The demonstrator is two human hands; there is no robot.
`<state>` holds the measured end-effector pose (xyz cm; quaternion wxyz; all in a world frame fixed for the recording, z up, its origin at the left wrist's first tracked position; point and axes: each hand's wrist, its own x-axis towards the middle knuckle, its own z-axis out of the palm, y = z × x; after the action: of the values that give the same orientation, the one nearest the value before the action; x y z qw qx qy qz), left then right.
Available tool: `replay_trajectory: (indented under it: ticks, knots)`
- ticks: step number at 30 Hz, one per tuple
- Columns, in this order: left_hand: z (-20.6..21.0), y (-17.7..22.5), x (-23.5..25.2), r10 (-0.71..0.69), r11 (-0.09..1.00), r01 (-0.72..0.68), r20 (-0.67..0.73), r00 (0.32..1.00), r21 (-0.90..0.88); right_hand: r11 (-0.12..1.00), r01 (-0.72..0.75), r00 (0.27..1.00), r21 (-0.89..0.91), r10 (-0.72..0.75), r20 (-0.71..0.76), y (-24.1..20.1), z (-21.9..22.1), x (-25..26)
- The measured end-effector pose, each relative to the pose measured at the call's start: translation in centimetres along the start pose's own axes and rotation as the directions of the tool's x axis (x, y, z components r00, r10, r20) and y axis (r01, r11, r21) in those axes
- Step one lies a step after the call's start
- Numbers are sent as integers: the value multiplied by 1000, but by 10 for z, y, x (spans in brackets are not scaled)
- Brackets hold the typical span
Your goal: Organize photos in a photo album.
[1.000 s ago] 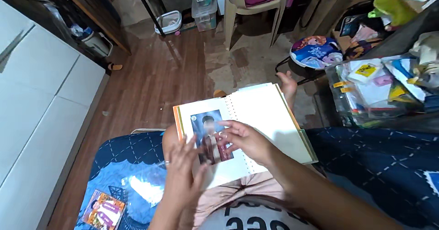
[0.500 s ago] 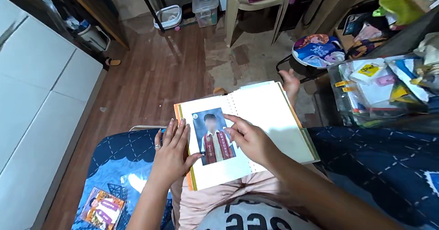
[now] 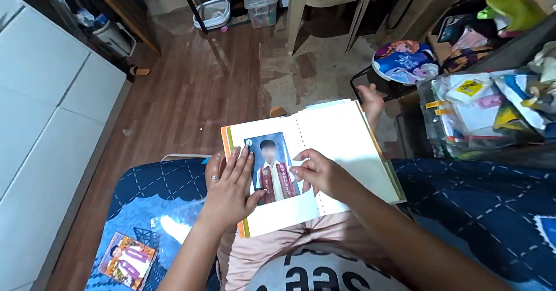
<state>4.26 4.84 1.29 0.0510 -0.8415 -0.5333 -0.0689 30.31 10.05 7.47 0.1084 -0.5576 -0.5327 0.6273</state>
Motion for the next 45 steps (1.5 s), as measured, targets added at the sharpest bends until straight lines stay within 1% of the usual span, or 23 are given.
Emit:
replay_trajectory:
  ticks: [2,4,8,11,13,16,19,24,27,30,32,39,45]
  knots:
    - [0,6,1,-9,1000,9,15,1000,20,999,-10,998,-49,13,68,11,-1,1]
    - [2,12,3,-46,998,47,-6,999,52,995,-10,993,-100,21,117,19,-1,1]
    - [5,25,14,-117,977,132,-95,989,167,989,25,994,-145,-10,108,18,0,-7]
    - [12,30,18,-110,950,144,-134,985,279,986,84,993,-141,-71,99,13,1,-16]
    - [15,31,17,-114,944,149,-134,984,294,985,127,988,-121,-114,108,12,3,-20]
    - [17,31,17,-114,950,145,-127,985,275,967,236,963,-100,-219,155,22,4,-17]
    - [17,30,17,-120,952,146,-112,986,270,957,276,952,-93,-258,166,20,6,-17]
    - [18,30,16,-126,948,156,-123,984,279,969,241,960,-42,-232,159,15,7,-18]
    - [20,29,15,-121,949,154,-134,984,275,974,216,964,74,-225,140,18,4,-17]
    - [21,28,14,-119,951,152,-135,984,270,975,147,971,165,-174,166,20,-2,-15]
    - [21,28,14,-120,953,152,-132,984,263,982,130,974,134,-152,170,22,-6,-15]
    - [21,28,12,-98,944,141,-153,983,298,994,60,988,-96,-45,149,52,-14,7]
    - [18,29,13,-87,946,123,-133,987,298,988,50,994,-145,-35,105,57,-8,13]
